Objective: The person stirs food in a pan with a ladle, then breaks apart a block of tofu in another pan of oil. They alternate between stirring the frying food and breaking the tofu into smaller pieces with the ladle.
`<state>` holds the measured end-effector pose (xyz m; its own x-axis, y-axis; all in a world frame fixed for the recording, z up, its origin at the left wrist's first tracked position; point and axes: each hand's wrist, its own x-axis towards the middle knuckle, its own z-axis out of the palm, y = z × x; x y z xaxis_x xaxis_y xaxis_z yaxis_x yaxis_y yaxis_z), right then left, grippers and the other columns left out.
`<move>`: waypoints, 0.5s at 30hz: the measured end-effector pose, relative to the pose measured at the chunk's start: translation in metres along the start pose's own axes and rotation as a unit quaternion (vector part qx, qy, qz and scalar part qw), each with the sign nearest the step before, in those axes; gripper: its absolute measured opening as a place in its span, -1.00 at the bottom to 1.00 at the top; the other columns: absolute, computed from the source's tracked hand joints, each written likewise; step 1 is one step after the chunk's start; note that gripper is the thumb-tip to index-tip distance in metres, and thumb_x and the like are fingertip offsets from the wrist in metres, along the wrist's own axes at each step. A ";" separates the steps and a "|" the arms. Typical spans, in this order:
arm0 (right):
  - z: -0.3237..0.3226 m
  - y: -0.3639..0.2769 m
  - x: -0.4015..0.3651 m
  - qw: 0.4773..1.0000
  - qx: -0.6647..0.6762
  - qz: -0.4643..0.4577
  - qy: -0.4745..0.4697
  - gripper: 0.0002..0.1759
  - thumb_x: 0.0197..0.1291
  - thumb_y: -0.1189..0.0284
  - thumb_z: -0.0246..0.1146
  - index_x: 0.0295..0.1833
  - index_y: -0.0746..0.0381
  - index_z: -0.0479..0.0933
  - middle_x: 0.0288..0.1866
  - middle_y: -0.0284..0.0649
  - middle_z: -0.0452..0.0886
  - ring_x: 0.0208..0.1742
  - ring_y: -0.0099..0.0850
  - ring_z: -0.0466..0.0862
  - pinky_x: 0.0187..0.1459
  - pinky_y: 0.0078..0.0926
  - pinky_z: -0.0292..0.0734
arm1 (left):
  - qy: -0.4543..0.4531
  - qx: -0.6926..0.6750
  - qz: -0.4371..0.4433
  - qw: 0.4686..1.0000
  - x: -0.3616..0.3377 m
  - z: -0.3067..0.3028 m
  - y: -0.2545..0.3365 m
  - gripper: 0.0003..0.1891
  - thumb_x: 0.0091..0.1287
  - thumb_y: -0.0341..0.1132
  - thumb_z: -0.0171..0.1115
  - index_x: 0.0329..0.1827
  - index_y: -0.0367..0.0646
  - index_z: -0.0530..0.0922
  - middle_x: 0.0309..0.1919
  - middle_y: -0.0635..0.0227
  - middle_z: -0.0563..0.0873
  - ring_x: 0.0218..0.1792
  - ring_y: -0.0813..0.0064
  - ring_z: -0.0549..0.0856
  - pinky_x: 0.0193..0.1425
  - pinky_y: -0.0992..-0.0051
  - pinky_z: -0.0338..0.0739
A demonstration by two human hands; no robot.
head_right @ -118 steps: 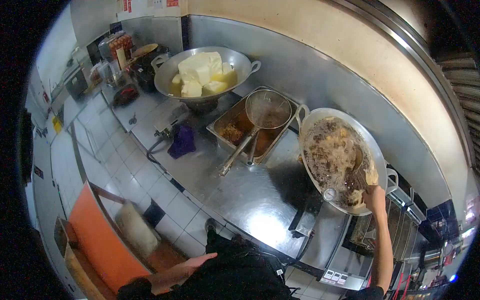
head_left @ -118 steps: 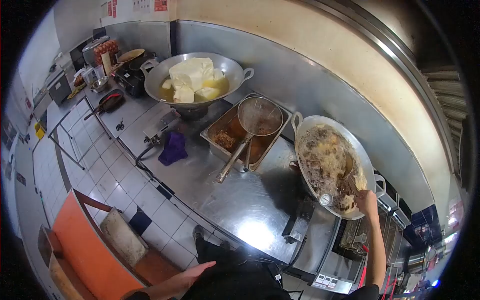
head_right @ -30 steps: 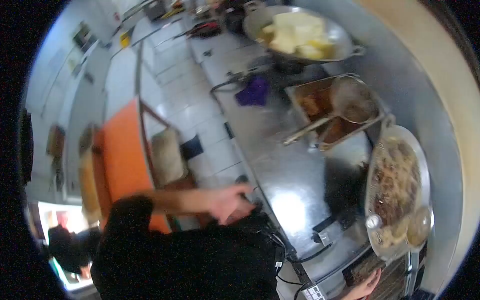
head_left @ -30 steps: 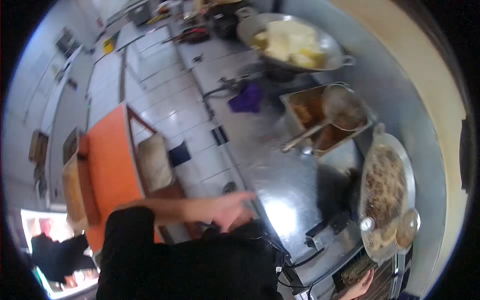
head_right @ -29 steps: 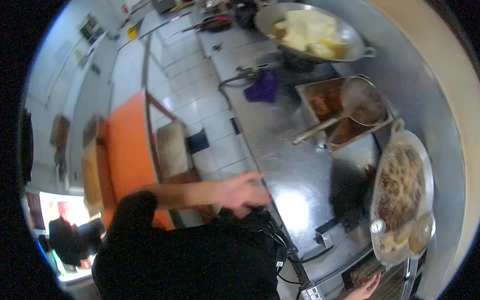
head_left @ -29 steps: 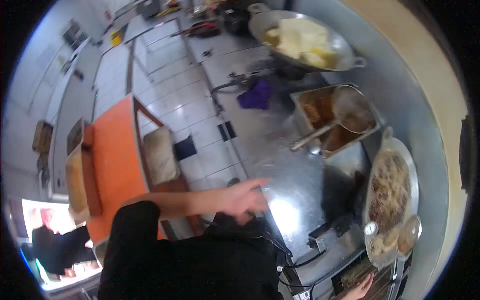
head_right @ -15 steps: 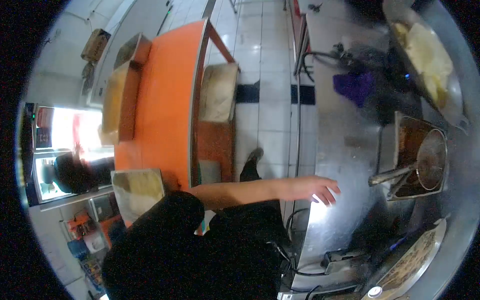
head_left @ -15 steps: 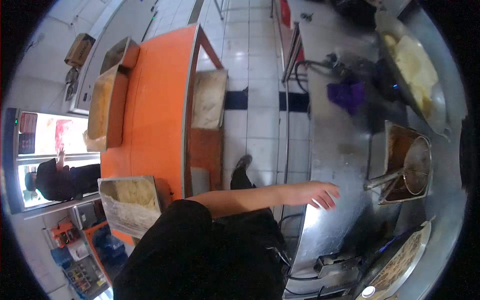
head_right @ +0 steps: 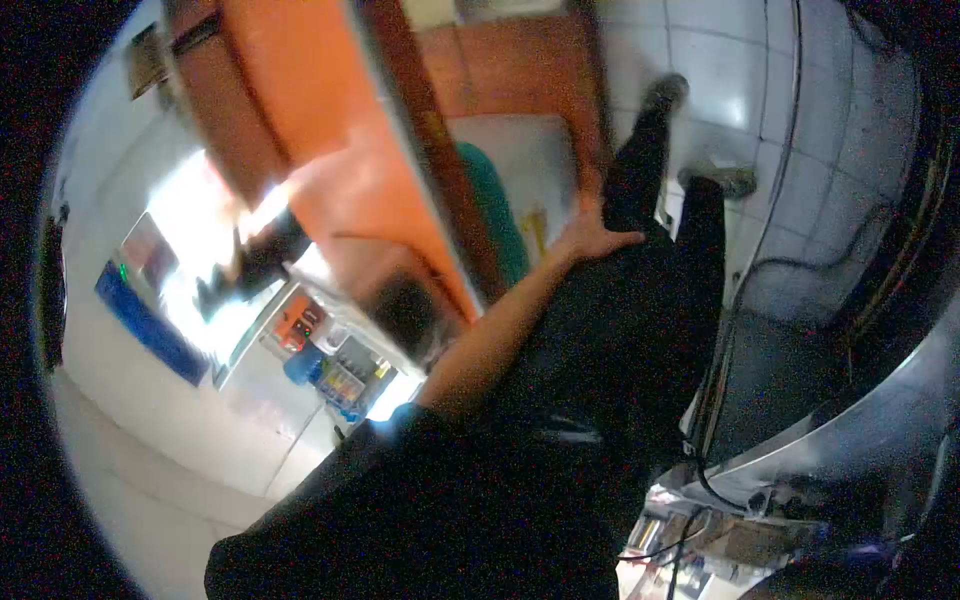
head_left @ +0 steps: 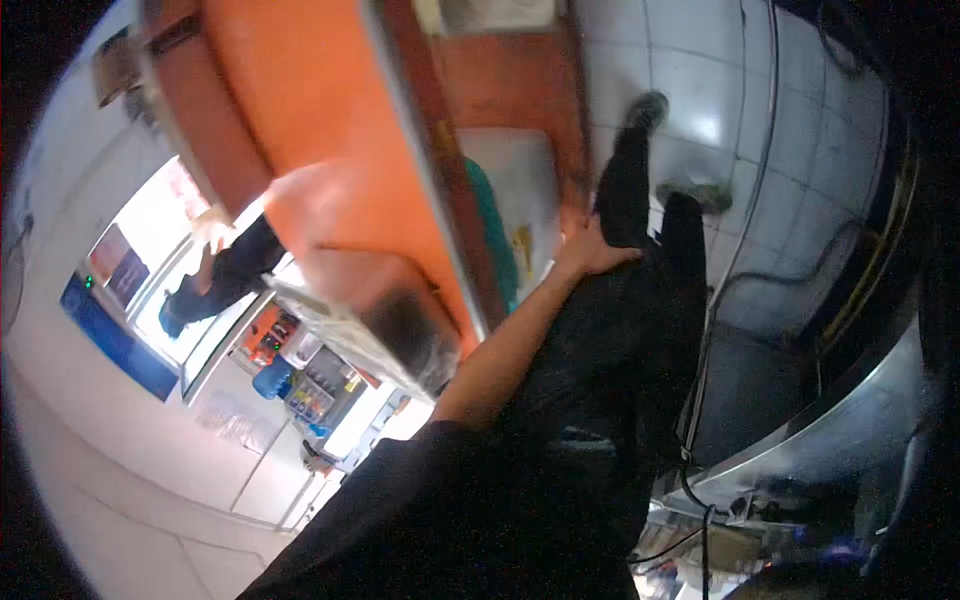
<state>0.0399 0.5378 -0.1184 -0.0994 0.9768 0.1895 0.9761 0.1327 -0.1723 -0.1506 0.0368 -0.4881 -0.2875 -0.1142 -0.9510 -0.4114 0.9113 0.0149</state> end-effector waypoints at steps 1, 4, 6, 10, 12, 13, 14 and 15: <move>-0.002 -0.007 0.000 1.000 -0.018 -0.007 0.009 -0.64 0.21 0.30 0.23 0.06 0.28 0.58 -0.39 -0.32 0.51 -0.51 -0.55 0.39 -0.48 -0.62 0.29 | -0.013 0.002 0.001 1.000 0.006 0.004 0.004 0.24 -0.17 0.44 0.29 0.47 -0.21 0.03 0.42 -0.08 0.14 0.42 -0.01 0.19 0.40 -0.02 0.12; -0.025 -0.008 -0.002 0.997 -0.051 -0.039 0.038 -0.64 0.20 0.31 0.23 0.06 0.27 0.58 -0.41 -0.34 0.48 -0.52 -0.57 0.36 -0.49 -0.63 0.27 | -0.048 0.007 0.005 0.999 0.019 0.006 0.015 0.22 -0.13 0.43 0.28 0.48 -0.18 0.01 0.42 -0.07 0.16 0.42 -0.02 0.20 0.40 -0.01 0.14; -0.048 -0.001 -0.001 0.996 -0.051 -0.057 0.051 -0.64 0.20 0.32 0.24 0.06 0.27 0.58 -0.42 -0.35 0.47 -0.53 -0.58 0.35 -0.50 -0.65 0.26 | -0.048 0.009 0.011 0.999 0.020 -0.005 0.010 0.19 -0.10 0.42 0.27 0.48 -0.18 0.03 0.40 -0.08 0.20 0.41 -0.01 0.22 0.40 0.05 0.16; -0.099 0.022 -0.010 0.992 0.001 -0.040 0.121 -0.64 0.18 0.33 0.25 0.06 0.26 0.58 -0.43 -0.38 0.44 -0.55 -0.60 0.32 -0.51 -0.67 0.23 | -0.087 -0.077 0.094 0.989 0.042 -0.030 -0.007 -0.22 0.22 0.08 0.24 0.36 -0.28 0.25 0.27 -0.02 0.43 0.28 0.12 0.43 0.35 0.30 0.31; -0.121 0.039 -0.009 0.987 0.034 -0.019 0.157 -0.64 0.17 0.33 0.25 0.06 0.26 0.58 -0.44 -0.39 0.43 -0.55 -0.61 0.30 -0.51 -0.68 0.21 | -0.047 -0.242 0.166 0.955 0.064 -0.011 -0.039 -0.40 0.20 -0.05 0.25 0.20 -0.32 0.44 0.04 -0.05 0.60 0.07 0.06 0.60 0.19 0.28 0.43; -0.130 0.044 -0.012 0.984 0.052 -0.007 0.173 -0.64 0.17 0.34 0.25 0.06 0.25 0.58 -0.45 -0.39 0.42 -0.56 -0.62 0.29 -0.52 -0.69 0.21 | -0.006 -0.233 0.164 0.959 0.058 -0.023 -0.037 -0.47 0.21 -0.11 0.24 0.13 -0.33 0.48 -0.03 -0.02 0.64 0.03 0.09 0.62 0.13 0.28 0.47; -0.134 0.052 -0.013 0.979 0.074 0.008 0.188 -0.64 0.17 0.34 0.26 0.06 0.25 0.58 -0.45 -0.40 0.42 -0.56 -0.62 0.29 -0.52 -0.69 0.20 | 0.041 -0.222 0.163 0.961 0.051 -0.038 -0.032 -0.54 0.21 -0.17 0.24 0.06 -0.35 0.51 -0.09 0.01 0.67 -0.02 0.13 0.65 0.07 0.29 0.50; -0.141 0.059 -0.015 0.975 0.096 0.025 0.201 -0.64 0.16 0.34 0.26 0.06 0.25 0.58 -0.46 -0.41 0.41 -0.57 -0.63 0.28 -0.52 -0.70 0.19 | 0.052 -0.219 0.185 0.957 0.045 -0.053 -0.028 -0.54 0.21 -0.17 0.24 0.06 -0.35 0.51 -0.09 0.01 0.67 -0.02 0.13 0.65 0.07 0.29 0.50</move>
<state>0.1257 0.5076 0.0048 0.0684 0.8433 0.5331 0.9200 0.1533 -0.3606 -0.1979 -0.0146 -0.5153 -0.5588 0.1245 -0.8199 -0.5808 0.6469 0.4941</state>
